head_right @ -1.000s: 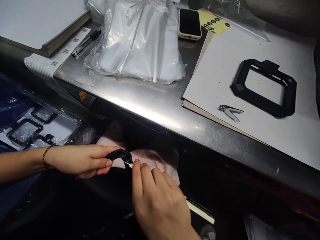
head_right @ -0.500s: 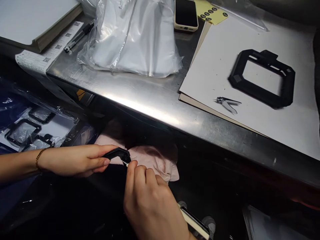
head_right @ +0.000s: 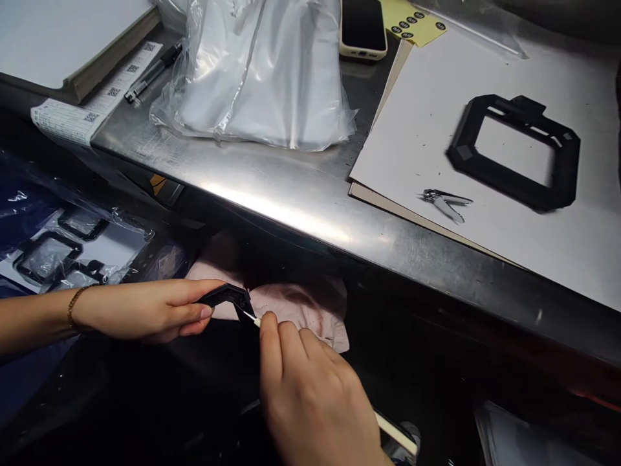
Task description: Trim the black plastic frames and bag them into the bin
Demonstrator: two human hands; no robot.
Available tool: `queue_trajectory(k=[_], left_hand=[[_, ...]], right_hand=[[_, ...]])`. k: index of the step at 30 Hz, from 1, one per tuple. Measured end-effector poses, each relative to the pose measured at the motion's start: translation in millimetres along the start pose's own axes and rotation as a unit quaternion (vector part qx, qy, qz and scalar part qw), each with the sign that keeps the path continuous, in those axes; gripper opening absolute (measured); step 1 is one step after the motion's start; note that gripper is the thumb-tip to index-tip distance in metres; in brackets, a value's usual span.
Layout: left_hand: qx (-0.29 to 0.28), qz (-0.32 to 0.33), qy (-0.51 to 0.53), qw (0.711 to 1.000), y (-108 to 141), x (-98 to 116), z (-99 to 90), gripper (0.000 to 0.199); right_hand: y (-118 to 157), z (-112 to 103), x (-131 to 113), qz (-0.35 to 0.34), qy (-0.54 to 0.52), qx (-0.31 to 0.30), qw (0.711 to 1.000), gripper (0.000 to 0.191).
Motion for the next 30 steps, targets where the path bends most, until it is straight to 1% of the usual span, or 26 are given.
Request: queue_trajectory(k=[2, 6, 8, 15, 17, 23, 25, 30], left_hand=[[0.004, 0.001, -0.003, 1.000, 0.7, 0.5, -1.0, 0.034], [0.008, 0.003, -0.004, 1.000, 0.4, 1.0, -2.2, 0.029], [0.006, 0.005, -0.002, 1.000, 0.2, 1.0, -2.2, 0.029], [0.008, 0.005, 0.002, 1.000, 1.4, 0.9, -1.4, 0.028], [0.009, -0.001, 0.012, 1.000, 1.9, -0.8, -0.7, 0.031], [0.034, -0.026, -0.001, 0.999, 2.1, -10.3, -4.0, 0.042], [0.032, -0.034, 0.000, 0.999, 1.3, -12.8, -3.3, 0.044], [0.029, -0.025, 0.000, 0.999, -0.9, -11.3, -3.2, 0.046]], right_hand=[[-0.4, -1.1, 0.0, -0.001, 0.001, 0.007, 1.000, 0.037], [-1.0, 2.5, -3.8, -0.019, -0.009, -0.013, 1.000, 0.036], [-2.3, 2.6, -4.3, -0.019, -0.013, -0.013, 1.000, 0.036], [-10.7, -0.6, -6.4, -0.014, 0.000, 0.023, 1.000, 0.040], [-11.8, -0.6, -8.2, -0.018, 0.000, 0.022, 1.000, 0.040], [-8.5, 1.5, -12.8, -0.038, -0.006, -0.011, 0.999, 0.042], [-5.8, 3.5, -13.2, -0.040, -0.004, -0.022, 0.999, 0.041], [0.3, 17.1, -16.8, -0.051, 0.010, -0.088, 0.995, 0.042]])
Point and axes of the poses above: each hand's wrist, its own y-axis away from the middle knuckle, its own z-axis out of the palm, x = y × z, the point moved 9 cm from there along -y, towards the middle knuckle, and after that the axes turned 4 degrees about z, right-handed, at the moved point
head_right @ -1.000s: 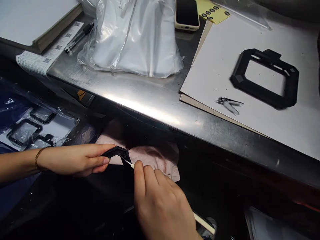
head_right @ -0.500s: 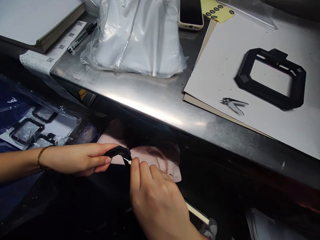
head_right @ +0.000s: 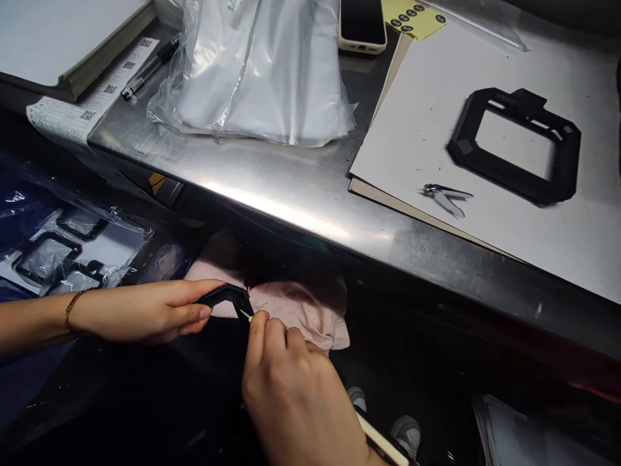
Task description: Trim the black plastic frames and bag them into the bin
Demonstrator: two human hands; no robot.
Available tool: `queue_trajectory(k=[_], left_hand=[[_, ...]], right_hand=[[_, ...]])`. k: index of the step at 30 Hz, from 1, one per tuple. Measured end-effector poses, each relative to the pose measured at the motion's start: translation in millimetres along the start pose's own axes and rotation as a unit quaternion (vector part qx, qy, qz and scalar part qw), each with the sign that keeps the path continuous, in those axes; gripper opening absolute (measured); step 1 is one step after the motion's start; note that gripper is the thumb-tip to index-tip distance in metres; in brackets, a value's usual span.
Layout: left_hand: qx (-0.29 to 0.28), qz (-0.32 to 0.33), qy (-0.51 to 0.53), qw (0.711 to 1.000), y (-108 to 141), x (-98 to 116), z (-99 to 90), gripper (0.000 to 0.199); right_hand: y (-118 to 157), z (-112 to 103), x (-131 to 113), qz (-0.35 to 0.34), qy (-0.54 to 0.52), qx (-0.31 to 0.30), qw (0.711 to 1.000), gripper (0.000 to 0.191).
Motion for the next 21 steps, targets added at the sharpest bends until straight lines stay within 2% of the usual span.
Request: queue_trajectory(k=[3, 5, 7, 9, 11, 13, 15, 17, 19, 21], left_hand=[[-0.006, 0.016, -0.005, 1.000, 1.3, 4.2, -0.3, 0.040], [-0.010, 0.029, -0.001, 1.000, 3.2, 7.4, -0.8, 0.033], [-0.011, 0.039, 0.002, 0.999, 4.9, 8.9, -1.9, 0.027], [-0.009, 0.040, 0.010, 0.999, 5.4, 7.5, -2.9, 0.025], [-0.010, 0.041, 0.021, 0.999, 4.7, 5.3, -2.7, 0.027], [-0.009, 0.047, 0.020, 0.999, 3.8, 4.5, -2.6, 0.029], [-0.010, 0.051, 0.015, 0.999, 3.2, 4.3, -2.2, 0.030], [-0.011, 0.050, 0.013, 0.999, 3.2, 4.4, -1.9, 0.030], [-0.011, 0.050, 0.013, 0.999, 3.3, 5.5, -1.8, 0.028], [-0.013, 0.054, 0.013, 0.998, 3.1, 7.5, -1.7, 0.024]], right_hand=[[1.0, -1.6, 8.8, 0.027, -0.019, -0.006, 0.999, 0.044], [3.9, -2.1, 20.7, 0.050, -0.114, -0.024, 0.992, 0.038], [8.5, -4.3, 37.6, 0.073, -0.248, -0.022, 0.966, 0.027], [13.0, -8.6, 64.4, 0.113, -0.318, 0.024, 0.941, 0.019], [17.7, -13.7, 100.2, 0.176, -0.263, 0.110, 0.942, 0.019], [22.5, -17.2, 135.7, 0.246, -0.132, 0.195, 0.940, 0.023], [22.8, -11.7, 165.8, 0.301, -0.020, 0.228, 0.926, 0.027], [19.1, -1.3, 188.7, 0.337, 0.028, 0.217, 0.916, 0.030], [15.9, 3.7, 196.9, 0.361, 0.046, 0.198, 0.910, 0.031], [14.7, -7.7, 179.3, 0.348, 0.058, 0.233, 0.906, 0.030]])
Point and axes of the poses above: each hand's wrist, its own y-axis away from the middle knuckle, its own z-axis out of the palm, x = y × z, the point moved 9 cm from there along -y, towards the middle knuckle, and after that the axes turned 4 degrees about z, right-handed, at the moved point
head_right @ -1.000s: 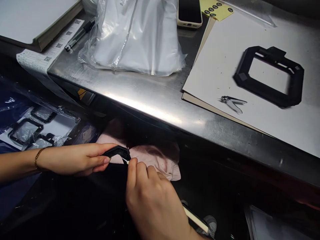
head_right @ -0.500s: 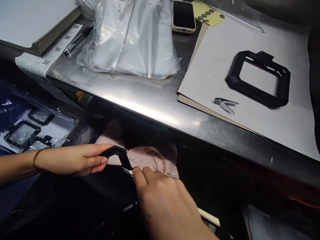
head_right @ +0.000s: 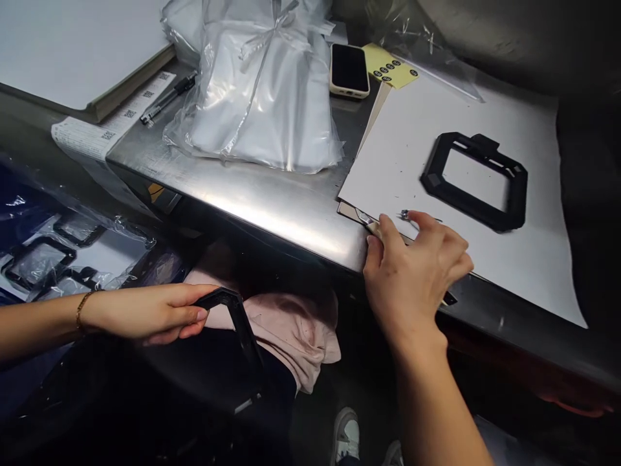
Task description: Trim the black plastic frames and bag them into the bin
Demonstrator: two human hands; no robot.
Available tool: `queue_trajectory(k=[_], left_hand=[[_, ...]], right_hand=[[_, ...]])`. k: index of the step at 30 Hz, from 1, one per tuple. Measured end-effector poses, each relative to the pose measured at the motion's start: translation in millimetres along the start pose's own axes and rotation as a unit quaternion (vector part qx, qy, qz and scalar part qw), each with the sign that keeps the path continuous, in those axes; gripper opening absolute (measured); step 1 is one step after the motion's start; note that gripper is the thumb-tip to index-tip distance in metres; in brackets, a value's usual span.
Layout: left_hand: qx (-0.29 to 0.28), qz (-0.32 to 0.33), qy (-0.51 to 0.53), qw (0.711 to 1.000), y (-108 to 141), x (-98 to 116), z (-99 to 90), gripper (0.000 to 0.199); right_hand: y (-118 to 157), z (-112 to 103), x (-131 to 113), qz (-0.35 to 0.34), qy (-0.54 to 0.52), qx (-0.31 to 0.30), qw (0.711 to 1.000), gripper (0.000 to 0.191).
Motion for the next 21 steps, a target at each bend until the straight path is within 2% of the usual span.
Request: queue_trajectory(k=[2, 3, 5, 8, 14, 21], left_hand=[[0.000, 0.004, 0.001, 1.000, -0.7, 1.6, -0.2, 0.021], [0.002, 0.006, 0.001, 1.000, -1.2, 2.3, -0.7, 0.020], [0.007, 0.009, 0.000, 1.000, -2.4, 3.6, -1.5, 0.022], [0.011, 0.010, -0.004, 1.000, -4.6, 5.1, -1.9, 0.025], [0.028, 0.000, 0.000, 1.000, -5.2, 5.3, -4.4, 0.022], [0.045, -0.015, 0.020, 0.999, -8.5, -3.8, -6.2, 0.025]], right_hand=[[15.6, -25.5, -35.1, -0.061, -0.071, 0.045, 0.995, 0.023], [26.5, -37.3, -56.4, -0.102, -0.139, 0.050, 0.984, 0.014], [49.8, -47.2, -100.7, -0.192, -0.240, -0.004, 0.952, 0.009], [73.8, -47.3, -141.4, -0.264, -0.242, -0.041, 0.933, 0.012], [82.4, -32.5, -159.5, -0.318, -0.206, -0.055, 0.924, 0.016], [89.3, -25.7, -174.8, -0.361, -0.245, -0.047, 0.899, 0.023]])
Point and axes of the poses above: each hand's wrist, its own y-axis away from the middle knuckle, its own z-axis out of the palm, x = y × z, the point moved 9 cm from there along -y, towards the middle knuckle, and after that the axes turned 4 degrees about z, right-handed, at the moved point
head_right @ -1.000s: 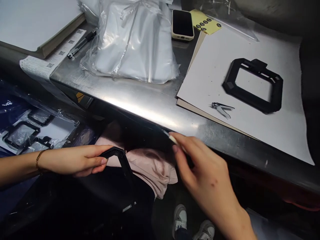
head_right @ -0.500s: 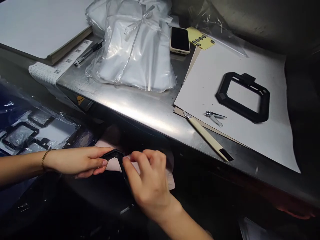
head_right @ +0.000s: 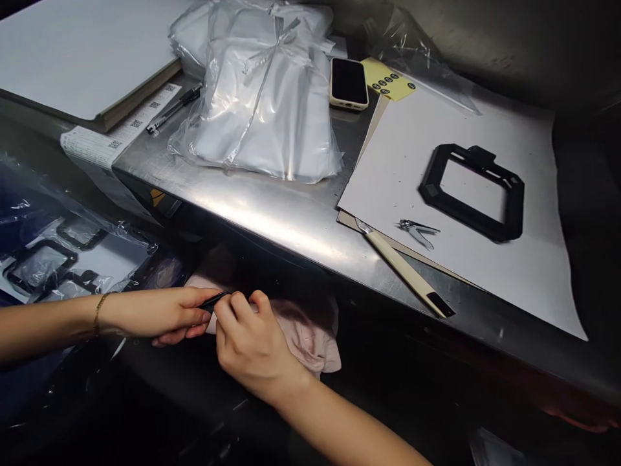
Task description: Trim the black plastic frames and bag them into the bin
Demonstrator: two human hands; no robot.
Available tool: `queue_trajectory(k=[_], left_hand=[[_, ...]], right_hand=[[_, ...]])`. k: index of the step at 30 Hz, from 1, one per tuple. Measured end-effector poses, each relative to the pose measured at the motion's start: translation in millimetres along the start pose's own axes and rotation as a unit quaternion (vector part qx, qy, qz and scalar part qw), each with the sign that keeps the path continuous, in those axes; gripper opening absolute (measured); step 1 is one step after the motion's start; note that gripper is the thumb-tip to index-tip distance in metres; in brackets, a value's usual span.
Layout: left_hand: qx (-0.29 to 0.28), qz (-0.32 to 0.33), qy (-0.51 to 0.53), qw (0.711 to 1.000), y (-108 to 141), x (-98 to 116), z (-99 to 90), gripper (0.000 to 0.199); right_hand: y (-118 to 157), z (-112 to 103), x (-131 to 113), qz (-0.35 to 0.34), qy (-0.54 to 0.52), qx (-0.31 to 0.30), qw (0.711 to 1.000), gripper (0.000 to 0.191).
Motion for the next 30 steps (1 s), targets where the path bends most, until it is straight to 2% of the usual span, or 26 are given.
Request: queue_trajectory(k=[4, 6, 8, 10, 14, 19, 24, 30], left_hand=[[0.006, 0.003, 0.006, 1.000, -0.2, -3.0, -2.6, 0.023], [0.007, 0.008, 0.011, 1.000, 0.3, -4.1, -4.8, 0.021], [0.008, 0.012, 0.014, 1.000, 0.3, -5.7, -7.5, 0.020], [0.011, 0.016, 0.014, 1.000, -0.2, -6.7, -9.9, 0.019], [0.010, 0.020, 0.009, 1.000, -1.2, -4.6, -10.1, 0.018], [0.009, 0.015, -0.004, 1.000, -1.1, 0.2, -6.9, 0.020], [0.015, 0.007, -0.008, 1.000, -1.2, -0.9, -7.0, 0.026], [0.017, 0.004, -0.005, 1.000, -4.6, -4.0, -6.8, 0.029]], right_hand=[[1.7, -3.3, 3.1, 0.006, -0.070, -0.004, 0.998, 0.016], [9.1, -6.6, 12.5, 0.044, -0.154, -0.021, 0.987, 0.011], [22.3, -8.3, 27.7, 0.103, -0.235, -0.034, 0.966, 0.014], [37.9, -10.5, 41.0, 0.146, -0.267, -0.031, 0.952, 0.015], [52.2, -15.6, 34.8, 0.102, -0.198, -0.031, 0.974, 0.027], [27.9, -21.4, 19.3, 0.072, -0.035, 0.023, 0.996, 0.019], [1.5, -3.7, 13.7, 0.052, 0.006, -0.010, 0.999, 0.016], [-3.3, 8.7, 9.7, 0.021, 0.013, -0.032, 0.999, 0.022]])
Point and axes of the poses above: each hand's wrist, its own y-axis away from the middle knuckle, its own z-axis out of the palm, x = y × z, the point moved 9 cm from there along -y, towards the middle knuckle, and after that the axes turned 4 degrees about z, right-handed, at the moved point
